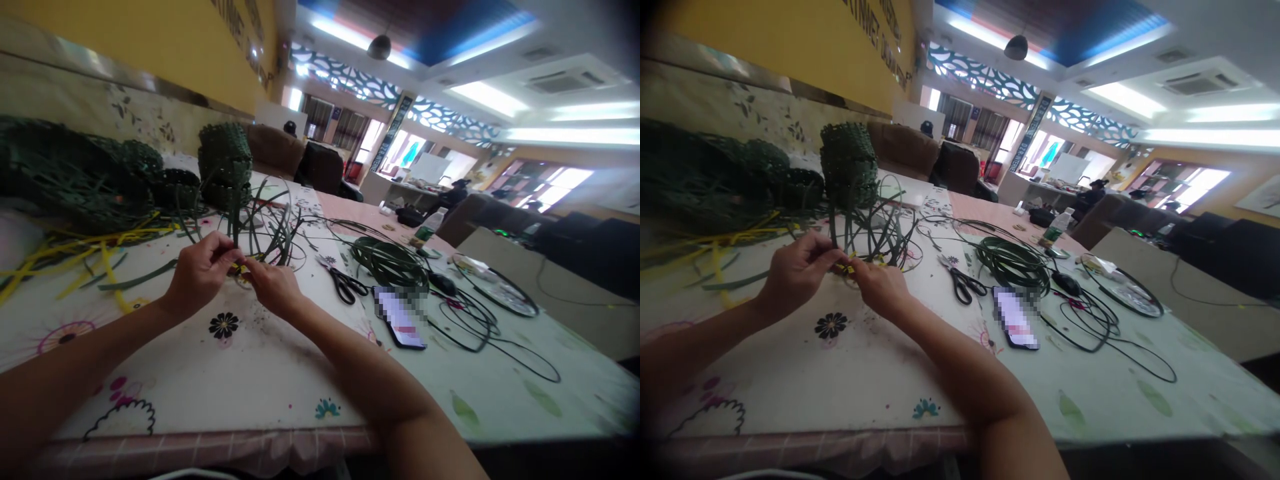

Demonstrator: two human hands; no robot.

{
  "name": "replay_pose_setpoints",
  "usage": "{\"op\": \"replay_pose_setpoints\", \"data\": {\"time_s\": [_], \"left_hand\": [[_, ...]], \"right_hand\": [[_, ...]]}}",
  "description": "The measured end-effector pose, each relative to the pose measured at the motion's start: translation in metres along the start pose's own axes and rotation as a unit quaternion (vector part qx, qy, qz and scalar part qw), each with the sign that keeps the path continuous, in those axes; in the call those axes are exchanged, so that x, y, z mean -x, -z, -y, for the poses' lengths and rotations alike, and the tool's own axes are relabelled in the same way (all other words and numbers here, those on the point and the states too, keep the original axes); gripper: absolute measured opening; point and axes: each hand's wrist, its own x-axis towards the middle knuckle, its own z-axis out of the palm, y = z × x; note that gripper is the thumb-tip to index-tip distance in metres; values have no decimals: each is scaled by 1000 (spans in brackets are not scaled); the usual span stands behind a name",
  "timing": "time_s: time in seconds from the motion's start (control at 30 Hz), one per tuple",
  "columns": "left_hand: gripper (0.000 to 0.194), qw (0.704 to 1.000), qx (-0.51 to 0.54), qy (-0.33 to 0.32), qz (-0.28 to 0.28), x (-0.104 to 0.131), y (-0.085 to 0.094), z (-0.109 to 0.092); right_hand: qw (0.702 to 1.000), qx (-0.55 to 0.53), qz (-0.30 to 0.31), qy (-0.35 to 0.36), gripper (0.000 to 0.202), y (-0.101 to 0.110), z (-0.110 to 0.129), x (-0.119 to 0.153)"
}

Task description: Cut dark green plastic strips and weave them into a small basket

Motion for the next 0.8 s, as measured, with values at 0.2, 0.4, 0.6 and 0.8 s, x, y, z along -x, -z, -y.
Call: {"op": "replay_pose_setpoints", "data": {"time_s": [0.2, 0.4, 0.6, 0.8], "left_hand": [[19, 994, -58, -96, -8, 9, 1, -1], [21, 999, -1, -8, -42, 3, 1, 4], [20, 999, -7, -9, 41, 1, 0, 2], [18, 986, -43, -101, 127, 0, -6, 11]], "right_hand": [[1000, -10, -4, 17, 31, 2, -4, -1], [1000, -1, 7, 13, 37, -3, -7, 3], [999, 37, 9, 28, 33, -7, -5, 3], [999, 44, 18, 11, 27, -8, -9, -1]]}}
